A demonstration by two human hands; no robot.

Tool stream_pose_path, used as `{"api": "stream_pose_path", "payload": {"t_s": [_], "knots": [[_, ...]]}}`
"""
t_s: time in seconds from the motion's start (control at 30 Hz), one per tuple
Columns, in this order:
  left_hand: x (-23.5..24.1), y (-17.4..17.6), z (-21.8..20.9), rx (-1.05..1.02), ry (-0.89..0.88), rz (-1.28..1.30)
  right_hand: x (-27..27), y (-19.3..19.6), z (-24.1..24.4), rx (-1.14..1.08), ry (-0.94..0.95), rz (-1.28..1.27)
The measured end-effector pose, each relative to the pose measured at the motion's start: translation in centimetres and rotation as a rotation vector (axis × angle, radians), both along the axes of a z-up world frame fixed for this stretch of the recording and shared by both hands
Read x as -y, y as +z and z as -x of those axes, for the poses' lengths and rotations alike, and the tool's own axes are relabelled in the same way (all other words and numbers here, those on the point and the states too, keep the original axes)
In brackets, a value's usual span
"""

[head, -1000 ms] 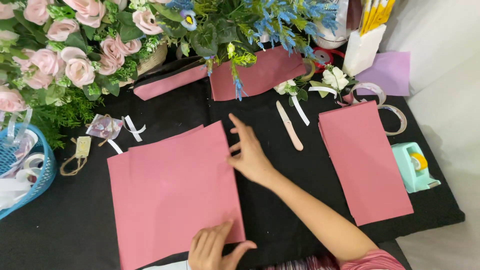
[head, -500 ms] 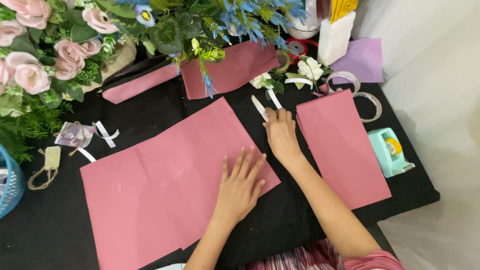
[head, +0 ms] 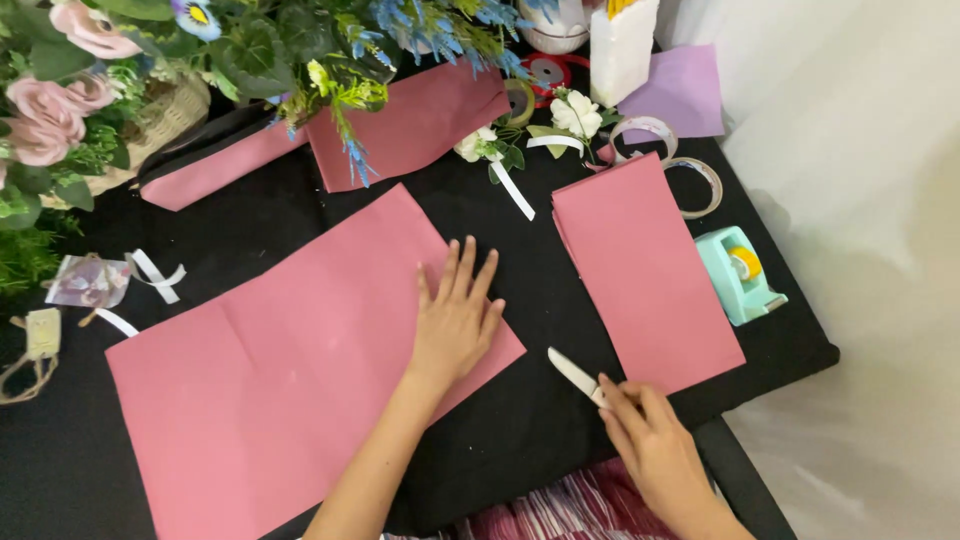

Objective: The person uses a white utility knife to cut a large sheet of pink paper into smaller rectangular pieces on a black table. They repeatedly fold the paper and trim the edges to create uniform sections.

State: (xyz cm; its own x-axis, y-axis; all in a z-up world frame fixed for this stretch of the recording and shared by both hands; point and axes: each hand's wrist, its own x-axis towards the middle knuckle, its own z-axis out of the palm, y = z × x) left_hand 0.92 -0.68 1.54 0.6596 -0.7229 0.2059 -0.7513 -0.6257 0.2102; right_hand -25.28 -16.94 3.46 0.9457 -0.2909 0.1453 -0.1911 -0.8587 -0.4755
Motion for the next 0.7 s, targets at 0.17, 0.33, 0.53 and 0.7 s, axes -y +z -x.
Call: {"api": "stream_pose_path", "payload": {"t_s": [0.17,0.33,0.53,0.7], "knots": [[-0.1,-1.3,-0.5,0.037,0.004,0.01,-1.5,-1.4,0.3,0.012,0.053,-0.013],[0.0,-1.4,-0.4,0.071,0.02,-0.009,-1.4,-1.2,-0.7,0.095,0.1,0.011],[0.0,-1.2,-0.3,0.119,0.027,-0.031,-1.5,-1.6,-1.5,0.096,0.099,-0.011],[0.1,-0.8,-0.2,0.1,0.017,-0.022,-1.5,-1.8,-1.7,0.126,0.129,-0.001]]}}
